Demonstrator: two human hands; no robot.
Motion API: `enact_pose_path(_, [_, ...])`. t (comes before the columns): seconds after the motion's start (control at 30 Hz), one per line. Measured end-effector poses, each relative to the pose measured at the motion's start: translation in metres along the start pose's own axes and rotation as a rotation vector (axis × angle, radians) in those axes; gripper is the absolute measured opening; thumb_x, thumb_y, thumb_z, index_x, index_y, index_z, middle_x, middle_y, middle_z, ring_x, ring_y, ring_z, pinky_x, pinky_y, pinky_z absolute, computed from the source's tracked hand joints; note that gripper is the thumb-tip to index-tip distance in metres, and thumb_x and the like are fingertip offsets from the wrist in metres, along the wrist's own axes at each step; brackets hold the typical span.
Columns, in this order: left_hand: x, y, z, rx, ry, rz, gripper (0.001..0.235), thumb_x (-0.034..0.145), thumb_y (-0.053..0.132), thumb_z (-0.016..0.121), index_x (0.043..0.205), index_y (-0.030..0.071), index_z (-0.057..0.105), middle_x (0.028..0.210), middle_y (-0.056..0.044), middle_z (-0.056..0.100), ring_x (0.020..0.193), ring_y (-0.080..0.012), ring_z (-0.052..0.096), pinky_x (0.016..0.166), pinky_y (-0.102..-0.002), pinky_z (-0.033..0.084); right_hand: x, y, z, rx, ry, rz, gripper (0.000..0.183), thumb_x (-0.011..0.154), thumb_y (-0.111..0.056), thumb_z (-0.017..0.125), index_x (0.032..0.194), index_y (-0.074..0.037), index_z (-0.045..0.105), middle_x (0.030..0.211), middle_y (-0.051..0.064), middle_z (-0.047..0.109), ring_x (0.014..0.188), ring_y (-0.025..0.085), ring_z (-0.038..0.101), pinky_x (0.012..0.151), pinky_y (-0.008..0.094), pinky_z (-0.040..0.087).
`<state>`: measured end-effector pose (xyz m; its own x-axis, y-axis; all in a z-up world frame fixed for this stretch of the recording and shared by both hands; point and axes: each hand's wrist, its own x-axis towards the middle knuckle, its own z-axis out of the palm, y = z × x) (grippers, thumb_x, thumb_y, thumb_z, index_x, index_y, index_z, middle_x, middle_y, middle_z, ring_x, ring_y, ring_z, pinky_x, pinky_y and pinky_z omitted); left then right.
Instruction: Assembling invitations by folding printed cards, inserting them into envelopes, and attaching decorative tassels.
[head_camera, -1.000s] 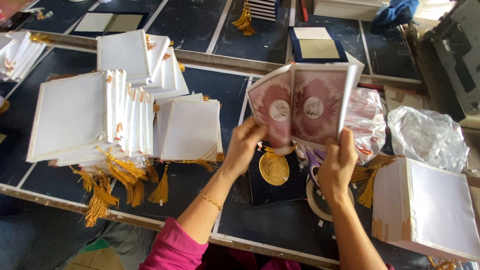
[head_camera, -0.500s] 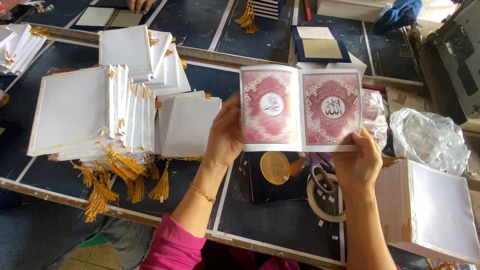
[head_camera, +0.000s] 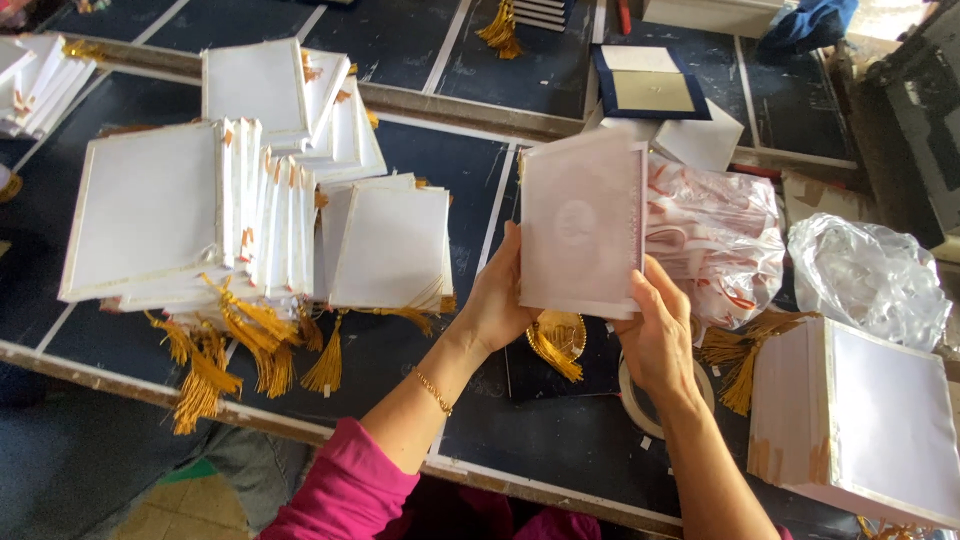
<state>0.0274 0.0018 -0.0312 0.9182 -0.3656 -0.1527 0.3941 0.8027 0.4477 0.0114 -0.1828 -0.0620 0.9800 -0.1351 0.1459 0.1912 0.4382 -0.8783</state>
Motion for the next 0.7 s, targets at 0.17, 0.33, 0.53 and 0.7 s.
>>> enact_pose_path(0.17, [-0.010,0.005,0.006,0.167,-0.073,0.005,0.074,0.092,0.064,0.055,0.153,0.026,0.036,0.138,-0.010,0.049,0.128,-0.0317,0.047,0.112,-0.054,0.033,-0.005,-0.009,0.010,-0.202,0.010,-0.038,0.023,0.099,-0.008,0.050,0.117,-0.003,0.064,0.089,0.011,0.063,0.082,0.019,0.065,0.076,0.043,0.062])
enact_pose_path(0.33, [-0.010,0.004,0.005,0.257,-0.159,0.000,0.078,0.096,0.063,0.049,0.159,0.031,0.017,0.148,-0.016,0.037,0.141,-0.0431,0.033,0.115,-0.065,0.021,-0.008,-0.026,0.009,-0.422,0.002,-0.159,0.012,0.100,-0.009,0.059,0.109,-0.006,0.066,0.084,0.011,0.063,0.081,0.016,0.061,0.072,0.040,0.060])
enact_pose_path(0.53, [-0.016,0.002,0.006,0.148,-0.246,0.077,0.054,0.104,0.051,0.049,0.152,0.027,0.039,0.113,-0.005,0.062,0.109,-0.0215,0.062,0.100,-0.046,0.048,-0.013,-0.039,0.024,-0.702,0.039,-0.343,0.028,0.095,-0.011,0.062,0.122,-0.006,0.067,0.117,0.016,0.058,0.109,0.022,0.050,0.092,0.048,0.047])
enact_pose_path(0.7, [-0.017,0.006,0.007,0.284,-0.349,0.083,0.076,0.101,0.065,0.041,0.160,0.020,0.024,0.116,-0.010,0.060,0.108,-0.0230,0.060,0.097,-0.048,0.052,-0.006,-0.039,0.031,-1.015,-0.031,-0.441,0.025,0.095,-0.012,0.061,0.119,-0.009,0.067,0.110,0.013,0.059,0.104,0.021,0.052,0.090,0.044,0.047])
